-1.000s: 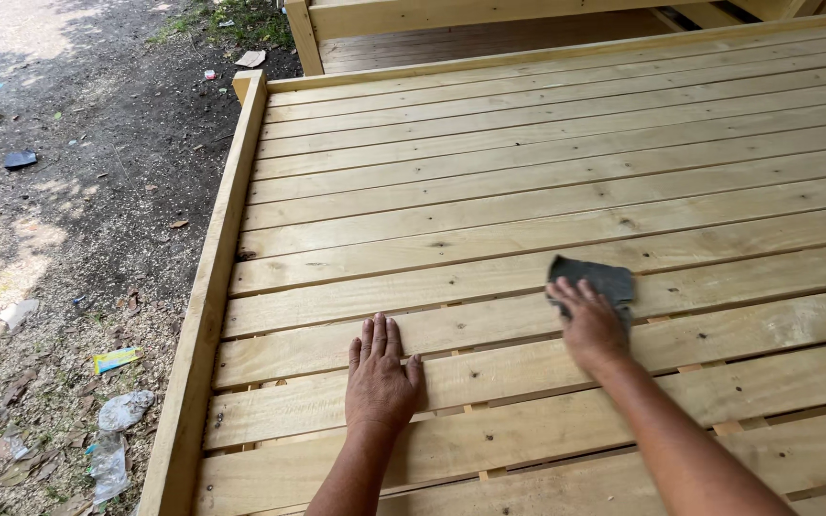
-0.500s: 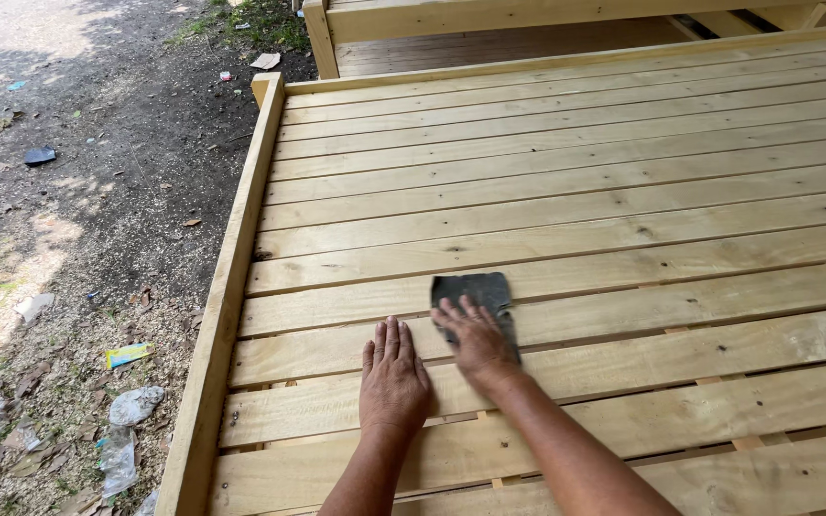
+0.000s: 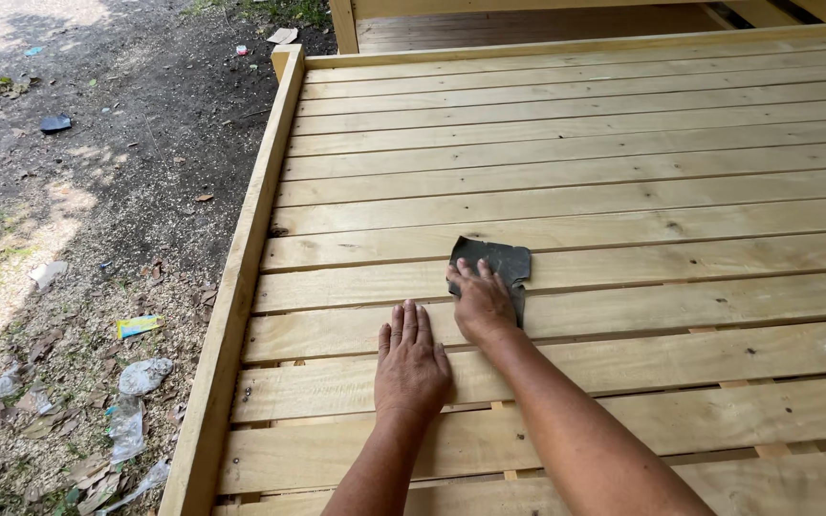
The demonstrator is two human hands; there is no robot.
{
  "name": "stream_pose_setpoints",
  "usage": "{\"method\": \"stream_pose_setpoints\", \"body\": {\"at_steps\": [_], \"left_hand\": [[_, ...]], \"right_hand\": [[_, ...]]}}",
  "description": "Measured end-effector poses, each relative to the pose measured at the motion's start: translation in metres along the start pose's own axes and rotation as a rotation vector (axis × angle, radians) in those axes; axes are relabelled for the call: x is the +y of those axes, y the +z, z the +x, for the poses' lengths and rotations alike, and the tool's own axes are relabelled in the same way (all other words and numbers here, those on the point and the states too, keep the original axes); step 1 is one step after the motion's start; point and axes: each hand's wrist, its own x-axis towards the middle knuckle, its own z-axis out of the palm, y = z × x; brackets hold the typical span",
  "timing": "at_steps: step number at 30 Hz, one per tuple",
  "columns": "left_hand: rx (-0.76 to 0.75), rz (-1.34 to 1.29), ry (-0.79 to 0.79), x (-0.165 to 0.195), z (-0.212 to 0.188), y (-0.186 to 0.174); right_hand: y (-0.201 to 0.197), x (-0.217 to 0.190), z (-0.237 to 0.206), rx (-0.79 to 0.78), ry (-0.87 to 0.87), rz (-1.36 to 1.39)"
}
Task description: The person sands the slatted surfaces and frame rails of wooden bed frames by hand, rubbing a piece of sandpaper back and forth across the planks and edges. They work over several bed frames, moving around each one to sand different sections of the slats and side rails.
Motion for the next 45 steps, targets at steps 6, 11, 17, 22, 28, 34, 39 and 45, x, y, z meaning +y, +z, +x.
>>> {"method": "stream_pose_setpoints", "body": {"at_steps": [6,11,17,22,28,34,39,45], "left_hand": [[-0.05,0.011,-0.029,0.003,-0.002,-0.006],[-0.039,-0.01,-0.029,0.003,-0.003,-0.007],[-0.021,-0.008,-0.013,0.001,-0.001,-0.004],[-0.012,-0.011,-0.012,0.002,-0.001,-0.002],[-0.019,-0.016,-0.019,0.001,-0.003,-0.003],[-0.042,0.007,-0.029,0.002,-0.002,-0.005],[-0.034,0.016,-0.022,0.002,-0.003,-0.005],[-0.022,-0.009,-0.013,0.002,-0.002,-0.004]], "right_hand": [[-0.03,0.07,-0.016,0.042,0.13,-0.044],[-0.014,0.052,-0.011,0.023,0.013,-0.11],[-0.012,0.044,0.0,0.014,0.007,-0.104],[-0.008,0.047,-0.004,-0.014,-0.014,-0.15],[-0.01,0.04,0.001,-0.074,0.065,-0.082],[0.0,0.058,-0.01,-0.021,0.009,-0.189],[-0.007,0.045,0.005,-0.003,0.063,-0.089],[-0.001,0.046,-0.026,0.047,-0.041,-0.095]]}}
